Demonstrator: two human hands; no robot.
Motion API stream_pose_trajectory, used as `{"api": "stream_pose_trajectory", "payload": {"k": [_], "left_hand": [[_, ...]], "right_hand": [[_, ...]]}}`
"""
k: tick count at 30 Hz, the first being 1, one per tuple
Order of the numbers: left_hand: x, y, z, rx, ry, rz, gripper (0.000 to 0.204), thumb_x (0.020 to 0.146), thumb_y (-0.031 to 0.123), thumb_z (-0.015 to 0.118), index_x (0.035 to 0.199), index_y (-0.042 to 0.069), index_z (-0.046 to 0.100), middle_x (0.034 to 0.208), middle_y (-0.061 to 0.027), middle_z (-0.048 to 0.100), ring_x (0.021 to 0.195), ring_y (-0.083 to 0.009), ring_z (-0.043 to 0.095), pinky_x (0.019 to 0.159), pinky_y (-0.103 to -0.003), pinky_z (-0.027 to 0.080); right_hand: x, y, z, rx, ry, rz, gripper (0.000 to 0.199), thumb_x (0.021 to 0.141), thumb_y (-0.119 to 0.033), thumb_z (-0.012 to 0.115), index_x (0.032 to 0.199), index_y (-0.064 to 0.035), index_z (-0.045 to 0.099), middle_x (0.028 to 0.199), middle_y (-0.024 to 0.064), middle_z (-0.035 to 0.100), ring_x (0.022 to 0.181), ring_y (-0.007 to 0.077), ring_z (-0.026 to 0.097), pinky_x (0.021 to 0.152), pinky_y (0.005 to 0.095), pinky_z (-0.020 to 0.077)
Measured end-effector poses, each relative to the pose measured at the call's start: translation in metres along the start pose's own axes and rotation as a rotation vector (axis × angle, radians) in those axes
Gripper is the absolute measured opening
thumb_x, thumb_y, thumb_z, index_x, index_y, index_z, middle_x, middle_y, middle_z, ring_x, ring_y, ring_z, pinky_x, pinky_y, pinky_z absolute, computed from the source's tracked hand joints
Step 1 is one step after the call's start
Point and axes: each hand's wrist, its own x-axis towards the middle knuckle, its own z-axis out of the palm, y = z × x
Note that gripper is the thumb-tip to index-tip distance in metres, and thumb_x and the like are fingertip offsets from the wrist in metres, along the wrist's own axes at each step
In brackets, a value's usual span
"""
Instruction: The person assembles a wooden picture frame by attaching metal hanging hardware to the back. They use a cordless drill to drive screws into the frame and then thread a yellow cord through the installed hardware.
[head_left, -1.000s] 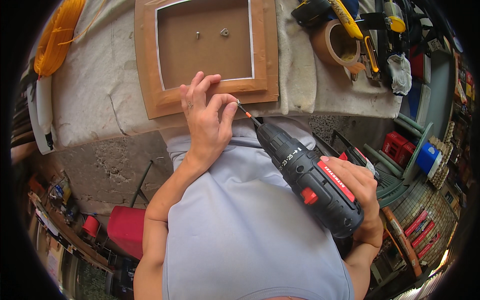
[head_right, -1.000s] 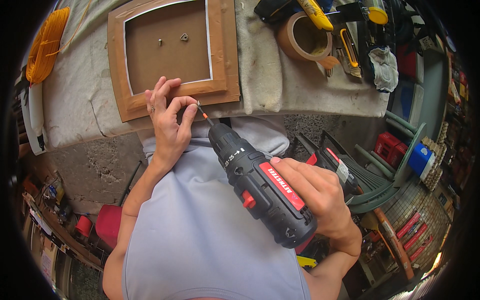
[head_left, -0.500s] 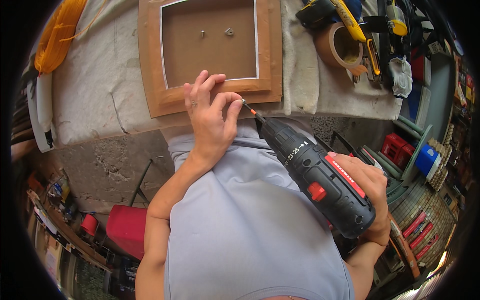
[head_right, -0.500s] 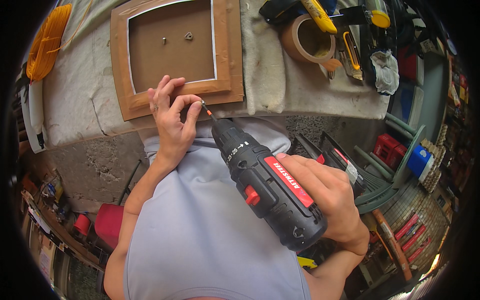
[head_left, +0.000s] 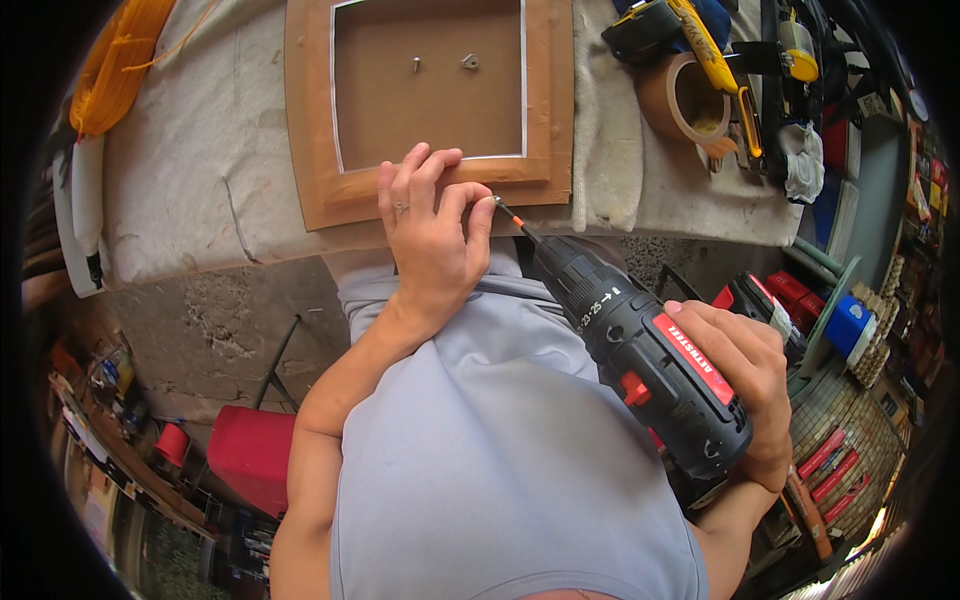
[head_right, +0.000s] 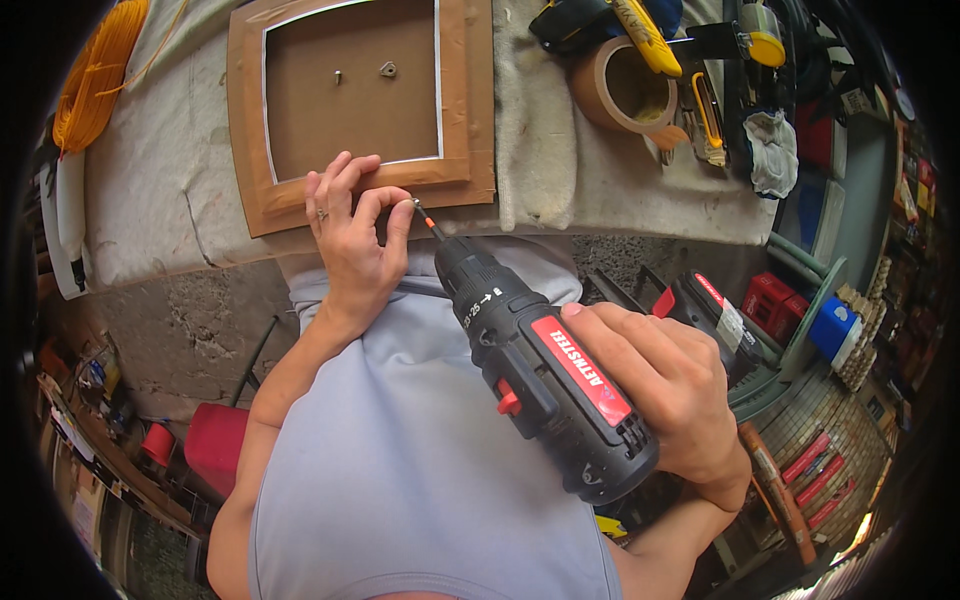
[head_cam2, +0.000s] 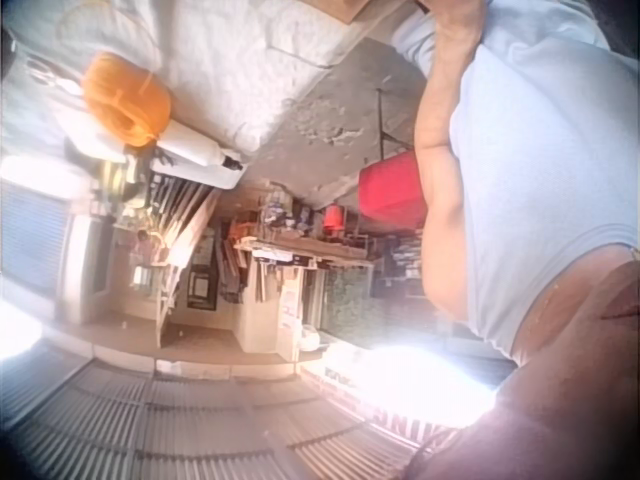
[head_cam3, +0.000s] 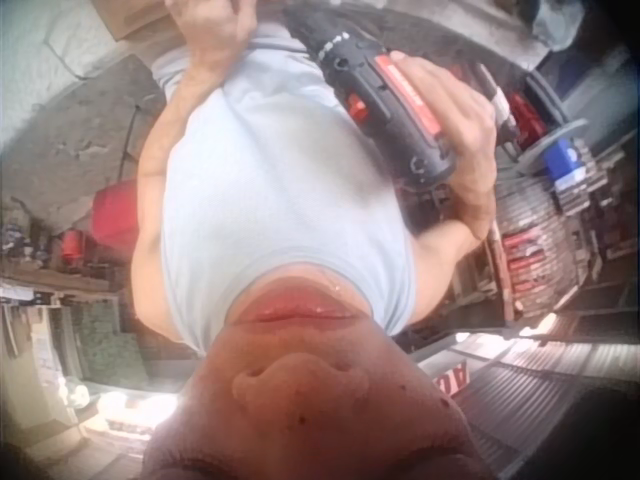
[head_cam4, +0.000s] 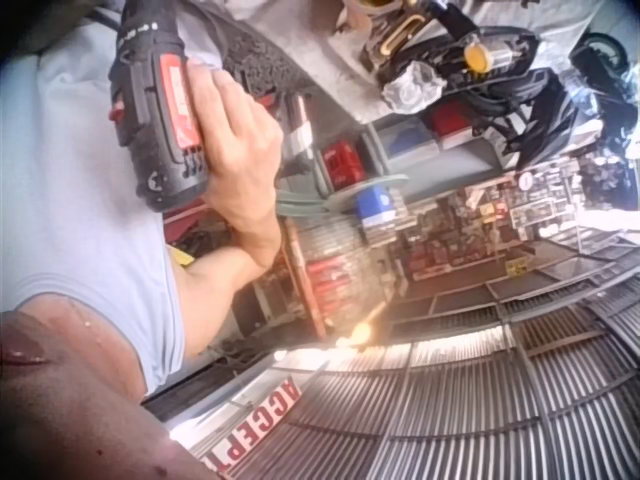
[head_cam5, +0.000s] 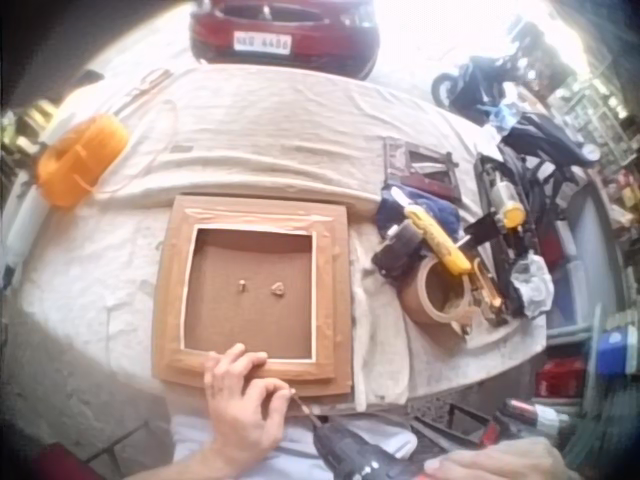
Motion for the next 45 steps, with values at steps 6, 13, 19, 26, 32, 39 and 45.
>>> {"api": "stream_pose_trajectory", "payload": {"k": [6,13,19,26,32,39,45], "left_hand": [[0.0,0.002,0.001,0.039,0.016,0.012,0.007,0.087,0.017,0.072,0.086,0.011,0.068,0.128,-0.0084,0.058,0.134,-0.0308,0.045,0.118,-0.051,0.02],[0.0,0.002,0.003,0.051,0.035,0.021,0.007,0.085,0.016,0.072,0.085,0.01,0.068,0.127,-0.0085,0.058,0.134,-0.0309,0.045,0.118,-0.051,0.02],[0.0,0.002,0.003,0.055,0.041,0.022,0.007,0.085,0.016,0.072,0.084,0.01,0.067,0.127,-0.0086,0.058,0.133,-0.0311,0.046,0.118,-0.051,0.02],[0.0,0.002,0.003,0.041,0.045,0.022,0.006,0.085,0.014,0.072,0.084,0.01,0.067,0.126,-0.0094,0.058,0.133,-0.0317,0.046,0.118,-0.051,0.02],[0.001,0.002,0.003,0.032,0.047,0.026,0.007,0.086,0.015,0.071,0.084,0.009,0.067,0.126,-0.0098,0.058,0.132,-0.0328,0.046,0.118,-0.052,0.02],[0.0,0.001,0.004,0.034,0.049,0.03,0.007,0.085,0.015,0.072,0.084,0.009,0.067,0.126,-0.01,0.058,0.132,-0.033,0.046,0.118,-0.052,0.021],[0.0,0.001,0.004,0.027,0.049,0.027,0.006,0.085,0.014,0.072,0.085,0.009,0.067,0.126,-0.0099,0.059,0.132,-0.0328,0.046,0.117,-0.052,0.021]], "right_hand": [[0.0,0.003,-0.001,-0.051,-0.006,-0.02,0.048,0.069,-0.019,0.076,0.111,0.0031,0.068,0.1,0.0158,0.07,0.07,0.0282,0.069,0.061,0.035,0.0537],[-0.001,0.006,0.001,-0.032,0.013,-0.013,0.05,0.069,-0.018,0.076,0.113,0.0034,0.068,0.101,0.0168,0.071,0.071,0.029,0.069,0.062,0.0356,0.0538],[-0.004,0.01,0.001,-0.026,0.012,-0.016,0.05,0.069,-0.018,0.076,0.114,0.0042,0.067,0.101,0.0191,0.071,0.074,0.0316,0.07,0.063,0.0365,0.0544],[-0.006,0.009,0.0,0.013,0.027,0.012,0.052,0.07,-0.018,0.077,0.115,0.0047,0.068,0.099,0.0193,0.071,0.074,0.0315,0.071,0.063,0.0361,0.0543],[-0.006,0.013,0.002,0.026,0.031,-0.026,0.053,0.07,-0.02,0.077,0.115,0.006,0.067,0.098,0.0196,0.07,0.073,0.0312,0.07,0.062,0.0363,0.0543],[-0.006,0.014,0.003,0.049,0.024,-0.029,0.052,0.07,-0.02,0.077,0.114,0.0066,0.067,0.097,0.0201,0.07,0.073,0.0316,0.071,0.062,0.0359,0.0549],[-0.001,0.014,0.001,0.071,-0.003,-0.008,0.049,0.072,-0.017,0.076,0.114,0.0062,0.066,0.099,0.0206,0.07,0.078,0.0339,0.072,0.065,0.0368,0.0558]]}}
